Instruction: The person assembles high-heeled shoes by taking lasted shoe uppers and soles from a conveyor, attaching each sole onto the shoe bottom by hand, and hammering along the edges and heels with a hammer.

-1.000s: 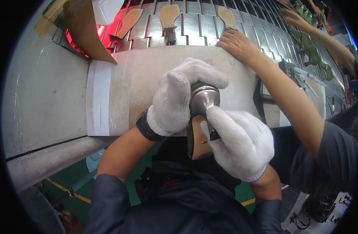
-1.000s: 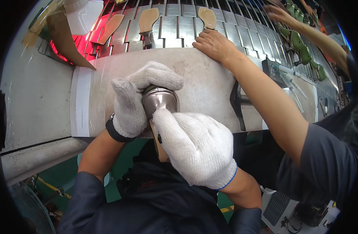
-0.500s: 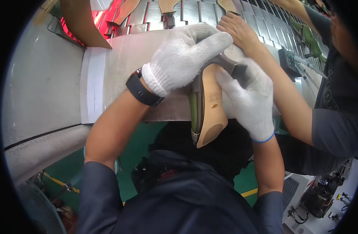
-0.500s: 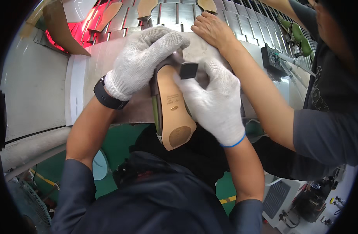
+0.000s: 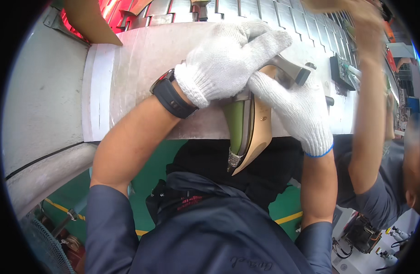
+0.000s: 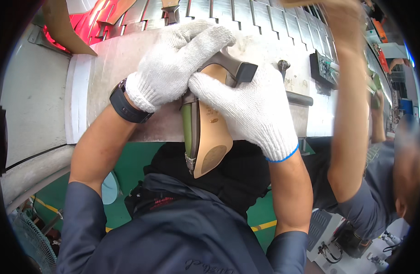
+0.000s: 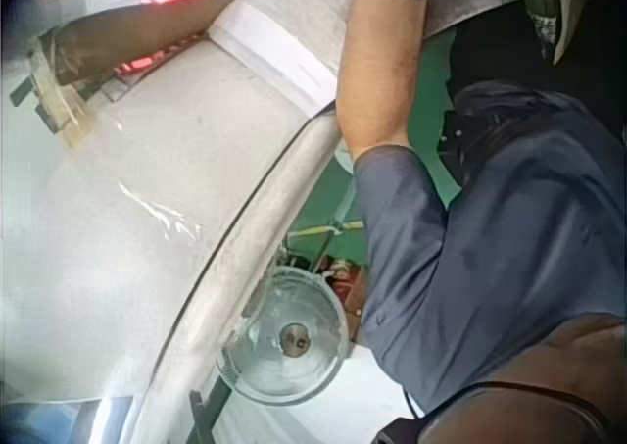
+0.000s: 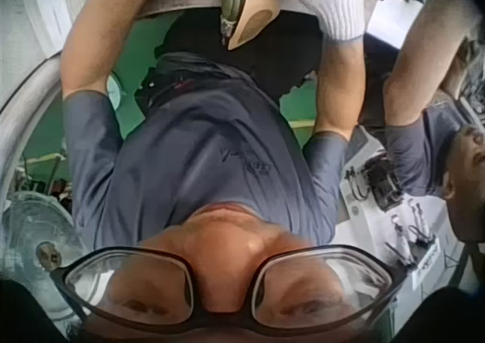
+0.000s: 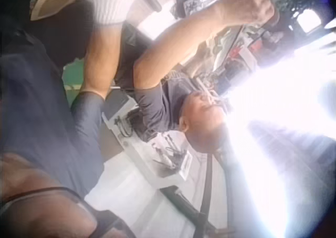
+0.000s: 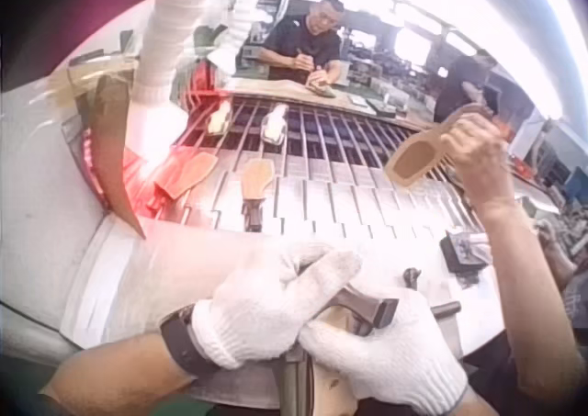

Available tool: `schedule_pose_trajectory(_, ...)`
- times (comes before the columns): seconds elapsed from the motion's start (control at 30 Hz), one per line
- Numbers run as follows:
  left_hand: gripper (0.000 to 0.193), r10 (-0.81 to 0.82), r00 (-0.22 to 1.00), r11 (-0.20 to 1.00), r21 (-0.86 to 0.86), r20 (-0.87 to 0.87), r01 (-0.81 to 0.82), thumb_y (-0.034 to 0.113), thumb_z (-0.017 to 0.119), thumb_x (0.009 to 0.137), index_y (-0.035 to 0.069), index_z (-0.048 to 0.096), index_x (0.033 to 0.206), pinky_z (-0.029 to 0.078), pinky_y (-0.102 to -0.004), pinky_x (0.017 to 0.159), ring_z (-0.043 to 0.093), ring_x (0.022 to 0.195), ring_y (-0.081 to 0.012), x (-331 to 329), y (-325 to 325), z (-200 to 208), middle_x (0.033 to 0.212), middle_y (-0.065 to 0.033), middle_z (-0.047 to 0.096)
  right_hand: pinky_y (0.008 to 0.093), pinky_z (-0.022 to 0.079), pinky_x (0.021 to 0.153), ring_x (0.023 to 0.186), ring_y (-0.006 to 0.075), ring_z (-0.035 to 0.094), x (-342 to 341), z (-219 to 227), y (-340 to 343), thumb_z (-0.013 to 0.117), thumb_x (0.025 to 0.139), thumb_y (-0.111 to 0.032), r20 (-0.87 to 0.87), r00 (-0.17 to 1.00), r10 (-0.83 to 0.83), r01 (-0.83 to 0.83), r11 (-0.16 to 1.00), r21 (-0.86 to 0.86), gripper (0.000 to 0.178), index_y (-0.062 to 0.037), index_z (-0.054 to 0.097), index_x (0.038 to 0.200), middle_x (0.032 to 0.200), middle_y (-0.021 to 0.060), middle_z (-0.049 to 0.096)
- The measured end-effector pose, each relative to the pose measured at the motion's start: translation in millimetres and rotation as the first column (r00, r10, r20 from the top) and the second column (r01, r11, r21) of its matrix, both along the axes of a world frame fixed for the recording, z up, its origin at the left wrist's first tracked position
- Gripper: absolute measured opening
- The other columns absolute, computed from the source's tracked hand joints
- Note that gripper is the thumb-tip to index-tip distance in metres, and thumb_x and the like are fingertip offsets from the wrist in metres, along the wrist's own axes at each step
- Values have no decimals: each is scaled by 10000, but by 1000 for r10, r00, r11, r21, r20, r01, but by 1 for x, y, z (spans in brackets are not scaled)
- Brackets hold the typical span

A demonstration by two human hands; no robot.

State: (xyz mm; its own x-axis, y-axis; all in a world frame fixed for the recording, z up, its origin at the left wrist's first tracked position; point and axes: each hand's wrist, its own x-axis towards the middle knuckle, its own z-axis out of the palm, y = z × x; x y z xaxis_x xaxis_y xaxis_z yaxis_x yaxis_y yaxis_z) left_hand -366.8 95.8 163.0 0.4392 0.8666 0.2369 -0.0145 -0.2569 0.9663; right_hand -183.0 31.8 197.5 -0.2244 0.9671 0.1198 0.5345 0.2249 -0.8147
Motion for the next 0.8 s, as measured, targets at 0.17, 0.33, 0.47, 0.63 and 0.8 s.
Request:
schedule_pose_trajectory(0.17,294,-9,1000,1000,-10,18,9,221,656,1135,-14,789,1253,580,-315,1005,729,1103,-140,2,4,-3,1173,-91,796,368,593,775,824,174,752,-2,-4,-2,846,956,-279,-79,996,-40,42,999,18,362,-7,779,1186,958,84,805)
schedule_pose_trajectory(0.33,320,56,996,934,357,-75,-25,259,662,1131,4,797,1270,586,-315,980,730,1087,-138,-1,6,-12,1156,-92,797,326,609,811,884,146,759,-2,3,-18,873,952,-275,-233,943,-237,91,858,-506,424,44,770,1212,1005,102,814)
schedule_pose_trajectory(0.47,322,32,999,969,246,-21,-26,265,660,1132,9,805,1261,586,-315,970,731,1074,-140,2,5,-11,1152,-100,797,324,633,840,921,136,768,-8,-7,-16,877,950,-245,-133,974,-184,152,963,-223,420,53,770,1225,1054,116,823)
schedule_pose_trajectory(0.63,457,-95,948,995,5,-303,102,316,801,997,32,728,1348,586,-332,953,732,1045,-151,-21,2,21,1086,-86,769,319,629,812,890,130,764,-4,-12,-19,878,937,-238,-229,951,-206,132,945,-301,400,47,773,1197,1036,110,821)
schedule_pose_trajectory(0.8,680,157,949,965,245,-274,-88,346,924,803,51,687,1368,564,-357,1031,720,1132,-222,-53,-10,17,1239,-128,724,335,598,817,876,151,749,0,-4,-30,874,933,-259,-119,987,-110,89,982,-170,312,4,782,1074,958,90,797)
